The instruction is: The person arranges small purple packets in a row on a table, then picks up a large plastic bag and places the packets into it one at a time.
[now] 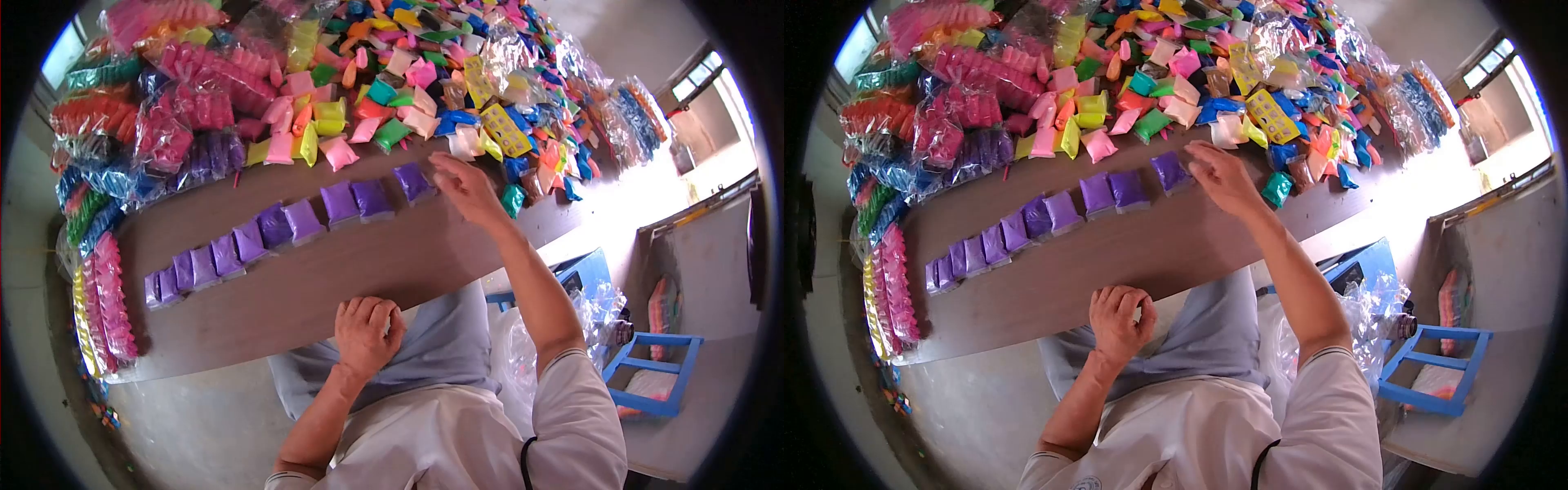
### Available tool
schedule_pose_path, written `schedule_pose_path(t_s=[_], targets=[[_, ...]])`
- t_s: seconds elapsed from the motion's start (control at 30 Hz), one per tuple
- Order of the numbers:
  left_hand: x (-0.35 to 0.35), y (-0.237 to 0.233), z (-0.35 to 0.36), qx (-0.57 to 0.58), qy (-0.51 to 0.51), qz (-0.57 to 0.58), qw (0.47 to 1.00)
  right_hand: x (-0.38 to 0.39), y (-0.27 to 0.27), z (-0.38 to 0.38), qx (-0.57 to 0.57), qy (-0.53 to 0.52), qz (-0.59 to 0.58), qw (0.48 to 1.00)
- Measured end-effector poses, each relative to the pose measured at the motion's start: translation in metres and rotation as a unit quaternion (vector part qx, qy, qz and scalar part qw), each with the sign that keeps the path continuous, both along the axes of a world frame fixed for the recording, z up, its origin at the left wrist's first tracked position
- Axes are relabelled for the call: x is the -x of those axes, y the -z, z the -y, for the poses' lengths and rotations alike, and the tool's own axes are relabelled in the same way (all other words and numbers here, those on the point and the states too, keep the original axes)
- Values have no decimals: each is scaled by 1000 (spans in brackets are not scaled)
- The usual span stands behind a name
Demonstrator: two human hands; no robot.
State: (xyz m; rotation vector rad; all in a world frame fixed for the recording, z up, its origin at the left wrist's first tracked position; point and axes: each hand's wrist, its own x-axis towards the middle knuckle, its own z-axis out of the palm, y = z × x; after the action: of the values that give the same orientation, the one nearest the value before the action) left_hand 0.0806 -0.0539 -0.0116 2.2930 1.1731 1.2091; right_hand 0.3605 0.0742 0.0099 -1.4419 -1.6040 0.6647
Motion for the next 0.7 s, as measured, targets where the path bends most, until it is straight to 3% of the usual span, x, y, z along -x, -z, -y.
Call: schedule_pose_path(t_s=[0.07, 0.17, 0.4, 0.5, 0.7], targets=[[1, -1, 0, 6, 0, -5, 1000, 9, 2, -4, -22, -30, 80, 996], [1, 1, 0, 10, -3, -8, 1000, 21, -7, -2, 25, 5, 100, 995], [1, -3, 0, 16, 3, -13, 1000, 15, -3, -6, -16, -15, 44, 999], [1, -3, 1, 12, 3, -11, 1000, 9, -16, -7, 81, 27, 17, 996], [1, -3, 0, 13, 1, -16, 1000, 25, -7, -23, 9, 6, 41, 999]])
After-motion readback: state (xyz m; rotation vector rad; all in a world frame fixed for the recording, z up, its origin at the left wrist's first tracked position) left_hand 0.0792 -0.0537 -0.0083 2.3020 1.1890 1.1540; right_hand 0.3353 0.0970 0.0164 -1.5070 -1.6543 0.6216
